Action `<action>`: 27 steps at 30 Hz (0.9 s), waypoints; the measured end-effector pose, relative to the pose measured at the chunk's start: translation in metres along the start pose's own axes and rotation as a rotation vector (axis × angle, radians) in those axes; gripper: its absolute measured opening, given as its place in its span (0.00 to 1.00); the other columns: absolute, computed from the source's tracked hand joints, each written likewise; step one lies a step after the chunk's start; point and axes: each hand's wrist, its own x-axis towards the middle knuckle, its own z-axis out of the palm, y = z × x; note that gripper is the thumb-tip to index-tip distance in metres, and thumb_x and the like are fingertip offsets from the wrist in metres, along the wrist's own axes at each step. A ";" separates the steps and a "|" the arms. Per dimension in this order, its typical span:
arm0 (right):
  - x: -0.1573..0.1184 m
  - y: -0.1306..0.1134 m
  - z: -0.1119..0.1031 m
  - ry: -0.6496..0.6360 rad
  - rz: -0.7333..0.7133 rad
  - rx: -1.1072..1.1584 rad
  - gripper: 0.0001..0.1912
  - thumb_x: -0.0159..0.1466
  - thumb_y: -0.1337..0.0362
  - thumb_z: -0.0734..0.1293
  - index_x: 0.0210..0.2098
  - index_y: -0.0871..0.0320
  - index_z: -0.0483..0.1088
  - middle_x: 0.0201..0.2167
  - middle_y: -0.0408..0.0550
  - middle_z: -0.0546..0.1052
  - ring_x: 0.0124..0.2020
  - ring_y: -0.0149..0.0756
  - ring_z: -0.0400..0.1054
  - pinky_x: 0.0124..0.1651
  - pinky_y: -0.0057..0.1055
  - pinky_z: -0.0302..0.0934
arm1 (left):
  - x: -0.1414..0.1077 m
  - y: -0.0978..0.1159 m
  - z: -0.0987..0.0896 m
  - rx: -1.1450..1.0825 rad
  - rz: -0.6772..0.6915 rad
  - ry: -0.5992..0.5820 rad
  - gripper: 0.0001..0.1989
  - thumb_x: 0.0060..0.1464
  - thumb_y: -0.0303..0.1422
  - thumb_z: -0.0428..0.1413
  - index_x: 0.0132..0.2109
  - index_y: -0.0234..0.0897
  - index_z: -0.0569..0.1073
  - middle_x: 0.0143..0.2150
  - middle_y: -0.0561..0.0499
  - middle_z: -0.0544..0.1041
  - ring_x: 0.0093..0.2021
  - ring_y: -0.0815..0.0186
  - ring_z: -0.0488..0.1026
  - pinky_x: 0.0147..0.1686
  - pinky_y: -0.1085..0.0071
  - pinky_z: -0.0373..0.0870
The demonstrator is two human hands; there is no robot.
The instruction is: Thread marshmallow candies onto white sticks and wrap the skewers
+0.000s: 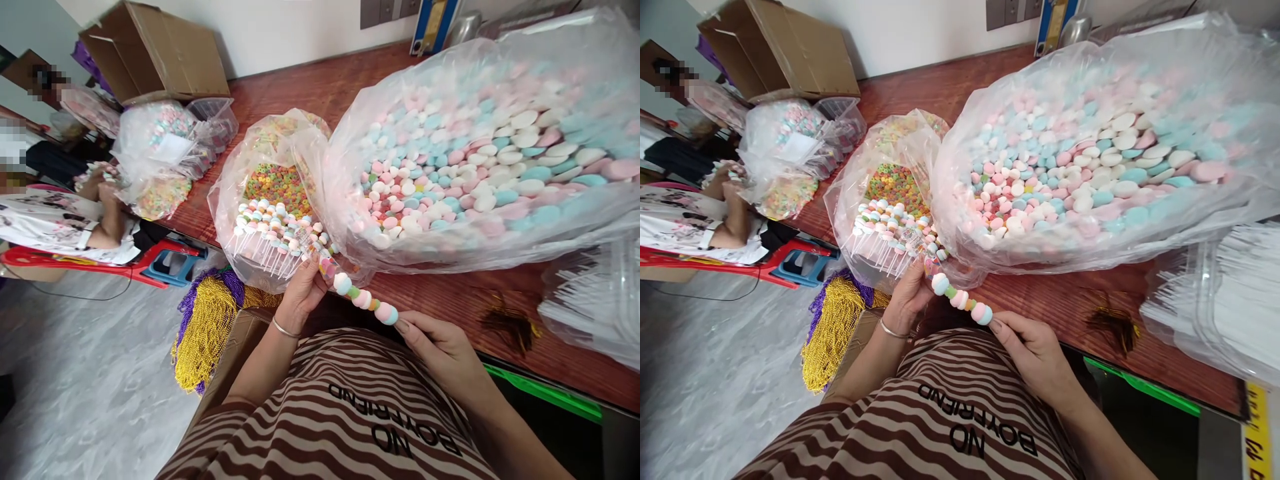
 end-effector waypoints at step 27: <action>0.006 -0.001 0.009 0.132 -0.067 -0.185 0.16 0.73 0.56 0.61 0.33 0.56 0.73 0.22 0.42 0.73 0.22 0.31 0.65 0.26 0.27 0.57 | 0.003 0.003 0.009 0.207 0.192 -0.051 0.24 0.26 0.44 0.77 0.27 0.36 0.77 0.26 0.55 0.78 0.26 0.73 0.73 0.30 0.75 0.71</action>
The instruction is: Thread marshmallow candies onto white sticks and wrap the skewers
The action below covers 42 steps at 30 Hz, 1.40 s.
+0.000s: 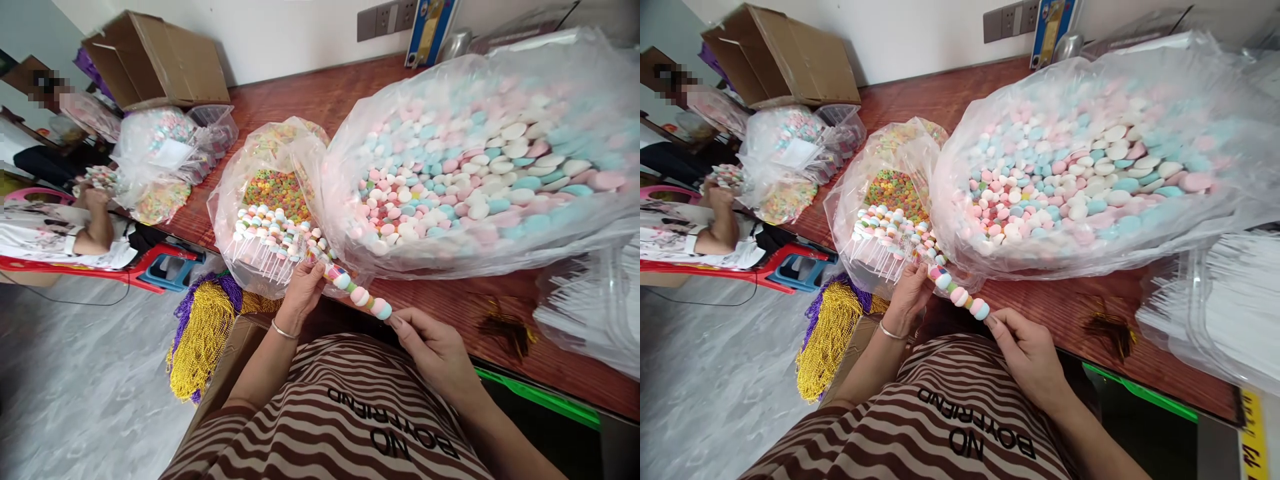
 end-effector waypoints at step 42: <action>0.016 0.018 0.027 0.040 0.012 0.182 0.16 0.71 0.53 0.61 0.34 0.57 0.73 0.19 0.42 0.70 0.19 0.31 0.59 0.24 0.29 0.51 | 0.005 0.014 0.017 0.277 0.007 -0.061 0.23 0.33 0.46 0.75 0.26 0.33 0.78 0.23 0.53 0.76 0.20 0.74 0.69 0.23 0.76 0.64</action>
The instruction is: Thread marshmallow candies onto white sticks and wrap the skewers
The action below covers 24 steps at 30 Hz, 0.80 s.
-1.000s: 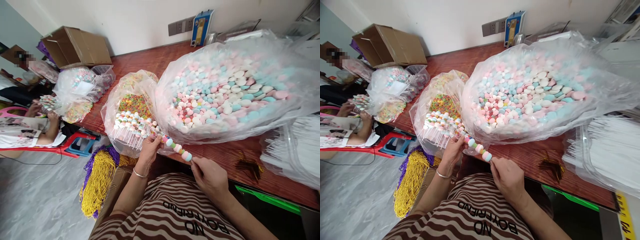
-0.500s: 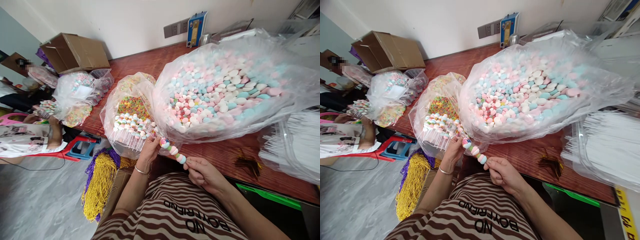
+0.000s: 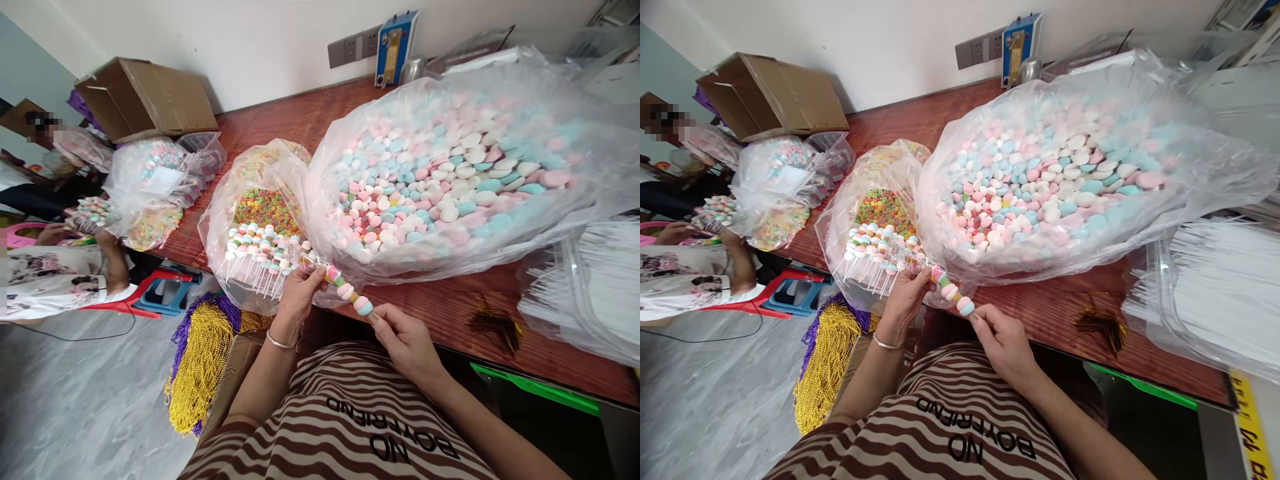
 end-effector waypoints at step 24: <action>0.009 0.011 0.013 -0.164 0.380 0.630 0.20 0.67 0.46 0.65 0.33 0.57 0.69 0.12 0.31 0.55 0.14 0.25 0.42 0.19 0.27 0.37 | -0.004 -0.014 -0.009 -0.087 -0.229 -0.316 0.22 0.38 0.39 0.75 0.42 0.34 0.83 0.39 0.45 0.84 0.42 0.60 0.81 0.48 0.65 0.75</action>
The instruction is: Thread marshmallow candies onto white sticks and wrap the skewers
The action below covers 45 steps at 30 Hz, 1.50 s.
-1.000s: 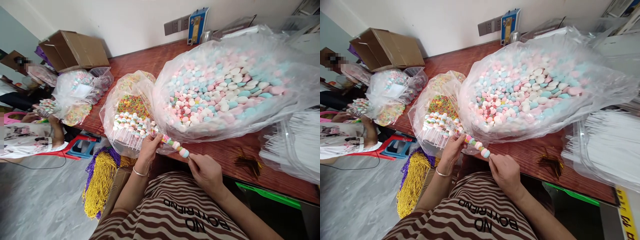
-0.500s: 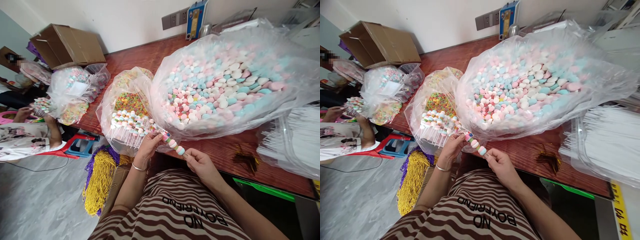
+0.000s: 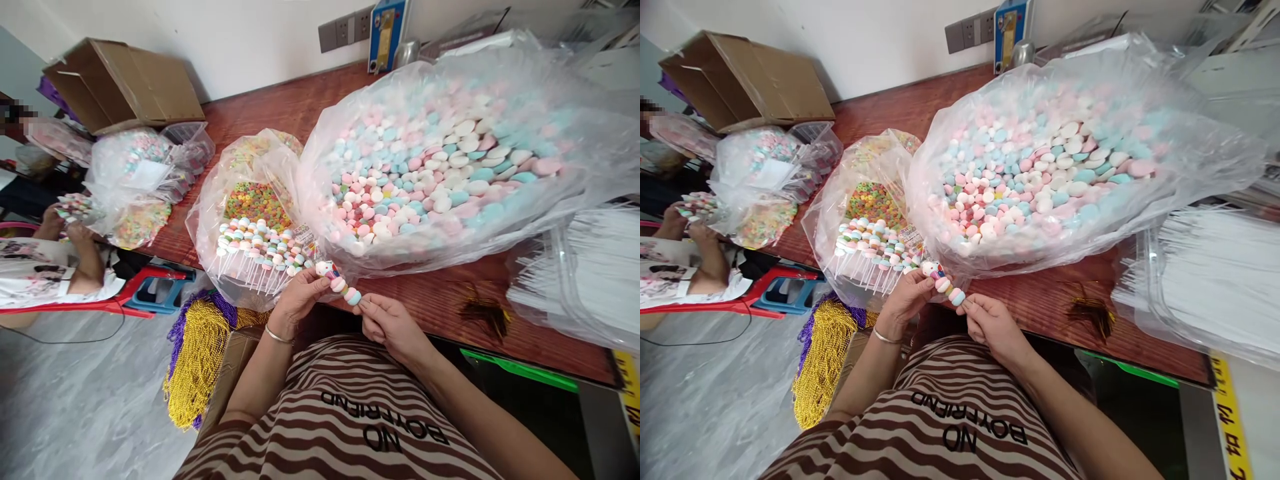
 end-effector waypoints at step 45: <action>0.005 -0.006 0.005 0.352 -0.948 -1.325 0.10 0.75 0.65 0.59 0.48 0.60 0.71 0.28 0.47 0.79 0.25 0.34 0.68 0.32 0.33 0.57 | 0.005 0.015 0.057 -0.449 0.155 0.195 0.08 0.60 0.36 0.62 0.39 0.36 0.76 0.26 0.58 0.67 0.27 0.74 0.69 0.41 0.71 0.73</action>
